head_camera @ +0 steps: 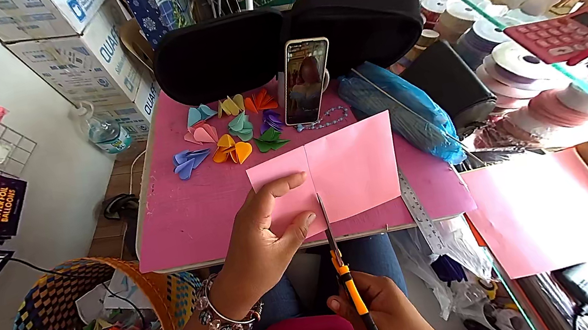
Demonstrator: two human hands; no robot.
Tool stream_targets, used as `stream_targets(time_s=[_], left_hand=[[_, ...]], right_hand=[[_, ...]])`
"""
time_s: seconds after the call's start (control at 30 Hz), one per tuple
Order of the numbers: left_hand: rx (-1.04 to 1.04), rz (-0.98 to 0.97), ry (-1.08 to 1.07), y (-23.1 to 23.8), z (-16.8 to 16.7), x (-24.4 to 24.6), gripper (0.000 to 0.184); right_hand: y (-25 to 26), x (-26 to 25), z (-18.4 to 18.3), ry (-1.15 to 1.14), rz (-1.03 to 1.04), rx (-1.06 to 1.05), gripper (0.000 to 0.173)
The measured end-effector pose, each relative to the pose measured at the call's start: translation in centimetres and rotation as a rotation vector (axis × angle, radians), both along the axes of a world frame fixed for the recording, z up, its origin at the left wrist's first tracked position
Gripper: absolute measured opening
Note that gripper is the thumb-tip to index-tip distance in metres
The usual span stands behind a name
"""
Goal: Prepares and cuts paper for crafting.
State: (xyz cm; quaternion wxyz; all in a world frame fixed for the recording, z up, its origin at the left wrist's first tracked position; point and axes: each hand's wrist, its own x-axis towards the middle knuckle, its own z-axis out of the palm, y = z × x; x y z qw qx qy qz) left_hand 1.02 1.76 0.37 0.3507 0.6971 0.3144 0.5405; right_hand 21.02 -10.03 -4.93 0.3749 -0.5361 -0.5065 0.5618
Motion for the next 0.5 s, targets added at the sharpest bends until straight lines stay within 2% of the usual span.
stream_targets(time_s=[0.5], left_hand=[[-0.010, -0.001, 0.000, -0.07, -0.15, 0.11, 0.043]], right_hand=[[0.09, -0.18, -0.19, -0.037, -0.039, -0.010, 0.028]])
